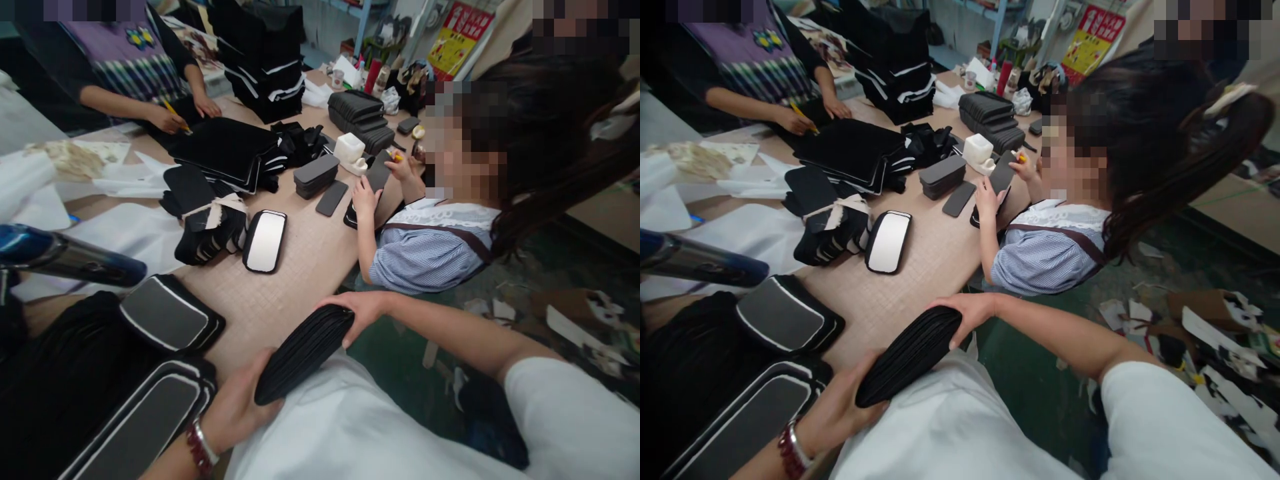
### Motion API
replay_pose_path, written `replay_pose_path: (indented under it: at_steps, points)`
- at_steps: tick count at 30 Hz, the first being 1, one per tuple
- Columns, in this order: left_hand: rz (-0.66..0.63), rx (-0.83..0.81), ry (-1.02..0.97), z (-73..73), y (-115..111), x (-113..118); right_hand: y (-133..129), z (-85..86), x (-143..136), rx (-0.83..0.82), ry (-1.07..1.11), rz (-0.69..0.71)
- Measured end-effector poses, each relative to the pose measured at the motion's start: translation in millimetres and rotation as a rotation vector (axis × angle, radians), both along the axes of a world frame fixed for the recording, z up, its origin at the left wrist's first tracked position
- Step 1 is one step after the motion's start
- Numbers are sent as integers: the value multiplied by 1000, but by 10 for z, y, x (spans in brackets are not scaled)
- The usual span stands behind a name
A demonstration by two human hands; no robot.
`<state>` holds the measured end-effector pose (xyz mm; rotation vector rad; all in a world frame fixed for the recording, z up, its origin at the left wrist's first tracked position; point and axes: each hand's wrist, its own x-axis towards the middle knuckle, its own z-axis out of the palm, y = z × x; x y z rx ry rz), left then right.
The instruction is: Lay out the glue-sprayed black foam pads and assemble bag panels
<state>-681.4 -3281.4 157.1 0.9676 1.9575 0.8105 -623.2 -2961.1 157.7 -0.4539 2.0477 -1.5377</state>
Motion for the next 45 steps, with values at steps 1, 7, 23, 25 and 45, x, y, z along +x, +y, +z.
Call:
replay_pose_path:
  at_steps: [1, 7, 23, 25, 45]
  points:
    - [-15, 4, -6, 11, -1, 14, 14, -7, -41, 0, -16, 16]
    - [48, -128, 103, -160, -91, -108, -64, -94, -307, 107, 85, 10]
    - [265, -122, 751, -957, 31, -225, -336, -970, -130, 499, 289, -493]
    - [463, -95, 705, -910, 22, -301, -386, -1060, -207, 558, 184, -673]
    - [1109, 75, -77, -498, -634, 144, -1474, -922, -2083, 558, -82, -71]
